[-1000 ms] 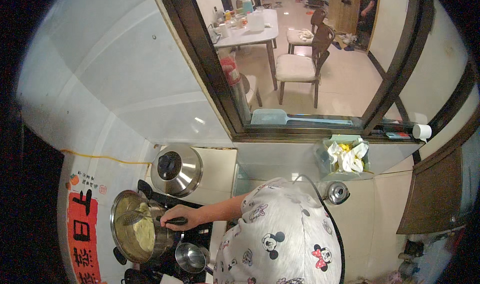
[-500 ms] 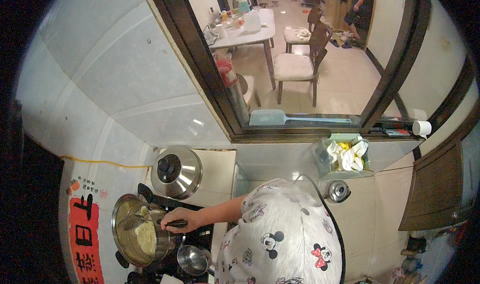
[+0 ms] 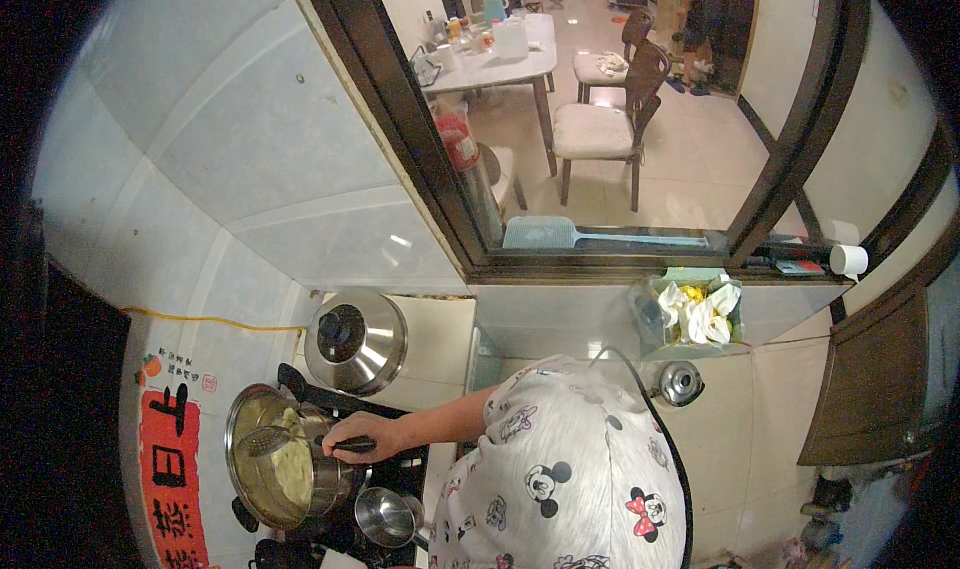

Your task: The person boils dumplings in a pot on an induction cooktop, repeatedly stirring them with a slotted spoon and adding cold water from a small saucepan to control the boil. The person briefly washes hands at the sink and returns to continue stirring the dumplings until the end of the clip.

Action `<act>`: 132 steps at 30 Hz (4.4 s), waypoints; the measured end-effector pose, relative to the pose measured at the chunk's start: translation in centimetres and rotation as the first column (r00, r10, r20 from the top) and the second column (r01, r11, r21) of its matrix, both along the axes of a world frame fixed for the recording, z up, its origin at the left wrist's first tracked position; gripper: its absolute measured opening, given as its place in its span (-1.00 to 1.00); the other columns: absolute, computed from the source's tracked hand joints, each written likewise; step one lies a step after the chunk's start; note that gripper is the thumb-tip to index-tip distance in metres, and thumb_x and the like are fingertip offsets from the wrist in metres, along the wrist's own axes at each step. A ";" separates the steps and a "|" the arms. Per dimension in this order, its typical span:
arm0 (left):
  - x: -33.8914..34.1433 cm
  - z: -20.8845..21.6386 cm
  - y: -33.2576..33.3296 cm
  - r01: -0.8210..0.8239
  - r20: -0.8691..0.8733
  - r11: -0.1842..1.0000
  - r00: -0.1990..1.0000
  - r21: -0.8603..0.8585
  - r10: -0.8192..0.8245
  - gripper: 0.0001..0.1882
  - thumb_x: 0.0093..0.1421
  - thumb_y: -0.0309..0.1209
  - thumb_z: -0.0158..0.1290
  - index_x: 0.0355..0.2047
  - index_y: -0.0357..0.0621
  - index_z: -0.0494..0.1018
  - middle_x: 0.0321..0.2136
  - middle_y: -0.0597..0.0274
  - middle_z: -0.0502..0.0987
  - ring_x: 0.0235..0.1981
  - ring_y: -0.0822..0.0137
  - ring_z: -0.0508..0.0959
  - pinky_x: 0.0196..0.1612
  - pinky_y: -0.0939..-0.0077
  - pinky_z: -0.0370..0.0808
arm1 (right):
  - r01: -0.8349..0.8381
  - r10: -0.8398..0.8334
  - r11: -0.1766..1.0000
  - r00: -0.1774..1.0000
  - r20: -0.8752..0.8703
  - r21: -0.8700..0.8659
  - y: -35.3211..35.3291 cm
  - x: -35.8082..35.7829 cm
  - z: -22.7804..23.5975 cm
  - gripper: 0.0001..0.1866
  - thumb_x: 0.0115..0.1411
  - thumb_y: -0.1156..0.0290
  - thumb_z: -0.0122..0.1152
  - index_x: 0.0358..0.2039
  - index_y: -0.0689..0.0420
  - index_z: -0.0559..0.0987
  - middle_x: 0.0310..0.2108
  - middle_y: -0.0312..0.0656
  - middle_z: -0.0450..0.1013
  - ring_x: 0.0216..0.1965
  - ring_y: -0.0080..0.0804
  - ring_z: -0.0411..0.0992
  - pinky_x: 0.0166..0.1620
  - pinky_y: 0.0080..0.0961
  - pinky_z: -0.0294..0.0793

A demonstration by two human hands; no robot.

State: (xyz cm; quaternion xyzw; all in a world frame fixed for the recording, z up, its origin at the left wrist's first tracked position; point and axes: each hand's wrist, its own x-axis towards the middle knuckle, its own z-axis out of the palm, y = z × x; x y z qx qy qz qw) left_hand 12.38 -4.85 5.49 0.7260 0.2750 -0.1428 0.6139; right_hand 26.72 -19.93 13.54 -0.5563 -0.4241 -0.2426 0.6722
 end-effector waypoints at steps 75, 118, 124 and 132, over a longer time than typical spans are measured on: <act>-12.2 -3.2 3.4 -0.294 0.015 0.937 0.953 -0.189 0.303 -0.77 0.15 -0.34 0.08 -0.50 -0.13 0.28 -0.77 0.41 0.27 -0.84 0.55 0.24 -0.79 0.62 0.21 | -0.258 0.209 0.966 0.739 -0.641 0.017 -1.6 1.4 5.1 -0.79 0.27 0.39 -0.07 -0.17 0.24 0.40 -0.44 -0.08 0.47 -0.52 -0.36 0.50 -0.52 -0.59 0.42; -16.4 10.8 -3.9 -0.696 0.088 0.712 0.707 -0.089 0.702 -0.82 0.10 -0.45 0.11 -0.51 -0.18 0.31 -0.77 0.41 0.30 -0.82 0.58 0.26 -0.79 0.66 0.21 | -0.382 0.089 0.850 0.784 -0.615 -0.364 2.4 6.9 10.9 -0.84 0.14 0.51 0.12 -0.24 0.19 0.47 -0.47 -0.23 0.46 -0.47 -0.56 0.50 -0.48 -0.64 0.47; -15.4 15.4 -3.4 -0.693 0.153 0.721 0.713 0.010 0.684 -0.81 0.11 -0.42 0.12 -0.50 -0.19 0.33 -0.78 0.42 0.30 -0.83 0.59 0.26 -0.80 0.67 0.20 | -0.368 0.137 0.816 0.872 -0.469 -0.446 -0.3 6.4 11.3 -0.80 0.11 0.62 0.10 -0.21 0.23 0.46 -0.41 -0.21 0.47 -0.38 -0.56 0.50 -0.44 -0.65 0.48; -11.8 19.1 0.2 -0.620 0.314 0.784 0.751 0.033 0.580 -0.80 0.17 -0.37 0.05 -0.43 -0.24 0.33 -0.78 0.42 0.29 -0.84 0.61 0.24 -0.81 0.70 0.21 | -0.377 0.277 0.883 0.900 -0.337 -0.281 -1.2 5.9 8.6 -0.81 0.13 0.65 0.07 -0.21 0.29 0.47 -0.30 -0.11 0.46 -0.32 -0.39 0.53 -0.34 -0.60 0.56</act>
